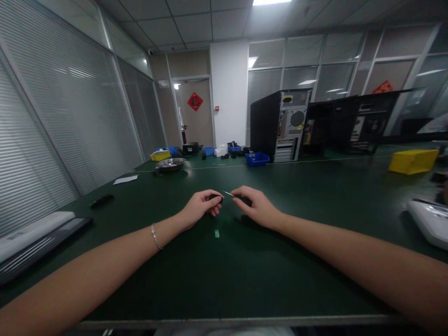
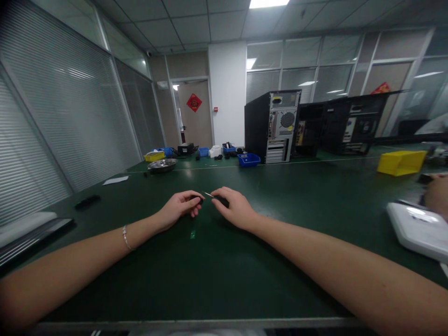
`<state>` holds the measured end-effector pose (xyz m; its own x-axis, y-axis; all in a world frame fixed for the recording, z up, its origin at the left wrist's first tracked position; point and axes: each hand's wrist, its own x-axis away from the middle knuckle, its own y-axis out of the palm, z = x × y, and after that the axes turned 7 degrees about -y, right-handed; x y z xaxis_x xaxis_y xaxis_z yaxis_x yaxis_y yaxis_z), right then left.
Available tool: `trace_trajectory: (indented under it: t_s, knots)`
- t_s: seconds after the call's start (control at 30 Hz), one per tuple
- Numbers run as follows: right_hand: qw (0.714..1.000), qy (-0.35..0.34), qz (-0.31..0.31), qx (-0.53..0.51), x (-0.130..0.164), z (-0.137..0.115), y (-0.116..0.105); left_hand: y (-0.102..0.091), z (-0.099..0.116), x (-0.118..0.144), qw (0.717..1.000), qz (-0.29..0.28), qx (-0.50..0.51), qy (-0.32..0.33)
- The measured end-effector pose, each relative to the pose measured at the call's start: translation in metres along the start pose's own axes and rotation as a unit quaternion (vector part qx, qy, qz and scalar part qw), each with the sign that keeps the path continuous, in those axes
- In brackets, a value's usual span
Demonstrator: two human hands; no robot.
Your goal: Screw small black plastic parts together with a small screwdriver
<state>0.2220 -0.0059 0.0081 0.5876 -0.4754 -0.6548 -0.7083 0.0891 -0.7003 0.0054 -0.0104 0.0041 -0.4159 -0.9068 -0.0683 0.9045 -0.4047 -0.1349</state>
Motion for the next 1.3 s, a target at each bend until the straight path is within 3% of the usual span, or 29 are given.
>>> trace_trajectory:
  t_s: [0.17,0.33,0.47,0.6,0.73,0.87,1.03,1.17,1.3]
  knots:
    - [1.000,-0.005,-0.027,0.000,0.000,-0.011,-0.003,-0.004,-0.002,-0.003,0.999,0.031,-0.032,0.022]
    - [0.988,-0.063,-0.141,-0.019,-0.001,-0.040,0.001,-0.009,-0.007,-0.006,0.996,0.068,-0.047,0.043]
    - [0.978,-0.091,-0.189,0.022,-0.001,-0.053,0.009,-0.007,-0.005,-0.005,0.997,0.052,-0.031,0.049]
    - [0.978,-0.080,-0.191,0.037,0.000,-0.054,0.013,-0.004,-0.003,-0.003,0.999,0.028,0.004,0.033]
    - [0.983,-0.058,-0.171,-0.010,0.000,-0.049,0.013,-0.005,-0.004,-0.004,0.999,0.024,0.018,0.035]
    - [0.987,0.080,-0.086,-0.114,-0.002,-0.038,0.011,-0.008,-0.006,-0.006,0.999,0.031,0.023,0.035]
    - [0.925,0.252,0.034,-0.284,-0.007,-0.022,0.012,-0.009,-0.005,-0.005,0.999,0.017,0.021,0.032]
    - [0.884,0.287,0.086,-0.360,-0.008,-0.017,0.016,-0.008,-0.002,-0.003,0.999,0.004,0.004,0.048]
    - [0.873,0.284,0.094,-0.385,-0.008,-0.019,0.017,-0.003,0.003,0.000,0.998,0.015,-0.029,0.056]
